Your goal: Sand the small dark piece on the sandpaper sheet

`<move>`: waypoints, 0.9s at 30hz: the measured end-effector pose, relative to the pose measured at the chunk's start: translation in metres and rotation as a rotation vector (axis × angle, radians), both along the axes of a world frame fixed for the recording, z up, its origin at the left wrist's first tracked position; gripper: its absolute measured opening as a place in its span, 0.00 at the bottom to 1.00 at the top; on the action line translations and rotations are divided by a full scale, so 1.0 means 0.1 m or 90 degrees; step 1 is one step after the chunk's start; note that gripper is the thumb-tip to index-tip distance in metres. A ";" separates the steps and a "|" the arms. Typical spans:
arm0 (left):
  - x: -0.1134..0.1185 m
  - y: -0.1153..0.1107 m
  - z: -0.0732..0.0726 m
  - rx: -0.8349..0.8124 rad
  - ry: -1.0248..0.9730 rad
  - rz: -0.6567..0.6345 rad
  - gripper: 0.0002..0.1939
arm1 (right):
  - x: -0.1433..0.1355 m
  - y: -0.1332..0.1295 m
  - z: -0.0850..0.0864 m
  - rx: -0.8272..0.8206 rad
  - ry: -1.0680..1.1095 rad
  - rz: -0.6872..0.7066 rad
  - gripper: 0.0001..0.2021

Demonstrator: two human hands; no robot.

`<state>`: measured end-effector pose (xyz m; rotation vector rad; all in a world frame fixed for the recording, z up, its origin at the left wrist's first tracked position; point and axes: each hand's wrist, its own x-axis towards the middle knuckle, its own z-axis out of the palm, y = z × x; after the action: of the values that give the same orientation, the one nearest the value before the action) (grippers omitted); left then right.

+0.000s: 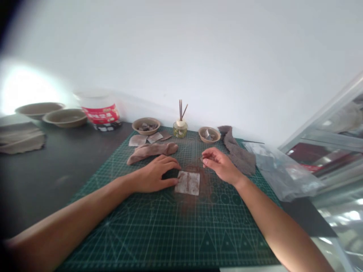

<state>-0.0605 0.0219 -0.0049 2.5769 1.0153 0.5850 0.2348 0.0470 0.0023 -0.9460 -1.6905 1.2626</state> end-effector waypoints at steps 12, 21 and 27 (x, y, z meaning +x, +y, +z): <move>0.09 -0.17 0.06 0.124 -0.001 0.078 0.15 | -0.42 -0.37 0.15 -0.064 0.319 0.042 0.08; 0.49 -1.31 0.33 0.109 -0.224 0.222 0.17 | -0.36 -1.84 0.20 -0.063 0.475 0.030 0.12; 0.86 -2.46 0.49 -0.101 -0.438 0.068 0.16 | -0.37 -2.75 0.25 -0.041 0.590 -0.031 0.14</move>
<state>0.0258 -0.2245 0.0443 1.9508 0.8985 1.2454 0.1978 -0.2278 0.0270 -0.3155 -0.8906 1.4152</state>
